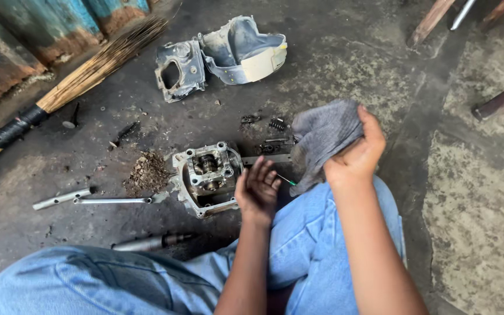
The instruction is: The person sits on the floor and cleans a disassembled engine cylinder head using a rag. They wipe the exterior and interior surfaces of the metal part, handling it with both hands to remove dirt and grime.
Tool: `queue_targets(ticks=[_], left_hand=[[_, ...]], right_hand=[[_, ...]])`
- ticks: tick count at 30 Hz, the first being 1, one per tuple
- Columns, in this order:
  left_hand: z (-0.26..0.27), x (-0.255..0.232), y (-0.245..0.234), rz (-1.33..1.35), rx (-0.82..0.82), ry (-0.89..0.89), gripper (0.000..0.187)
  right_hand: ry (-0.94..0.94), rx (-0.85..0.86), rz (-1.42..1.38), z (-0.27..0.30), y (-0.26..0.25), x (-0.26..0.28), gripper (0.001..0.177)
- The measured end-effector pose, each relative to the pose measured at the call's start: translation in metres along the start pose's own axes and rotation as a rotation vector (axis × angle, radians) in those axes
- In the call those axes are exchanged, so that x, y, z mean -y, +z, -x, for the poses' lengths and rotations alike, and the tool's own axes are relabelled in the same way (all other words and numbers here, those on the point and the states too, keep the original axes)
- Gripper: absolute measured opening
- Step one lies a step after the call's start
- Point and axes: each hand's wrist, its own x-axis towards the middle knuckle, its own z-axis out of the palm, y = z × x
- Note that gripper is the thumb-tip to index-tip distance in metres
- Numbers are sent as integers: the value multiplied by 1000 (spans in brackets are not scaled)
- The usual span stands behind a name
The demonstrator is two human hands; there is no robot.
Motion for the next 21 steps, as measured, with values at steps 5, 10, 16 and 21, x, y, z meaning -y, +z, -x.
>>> queue_targets(ticks=[5,10,16,21], left_hand=[[68,-21,-20,-752,-201,-55,56],[103,-77,96,-918,-40,132,56],[85,-166,177,-1272,23,260,44],[35,-210,152,-1706,78,287,30]], right_hand=[[-239,-53,211,-26,-36,-30,23],[80,48,21,-26,-25,-32,22],[116,73,161,-10,-23,-20,21],[-231,268,710,-14,-29,-41,45]])
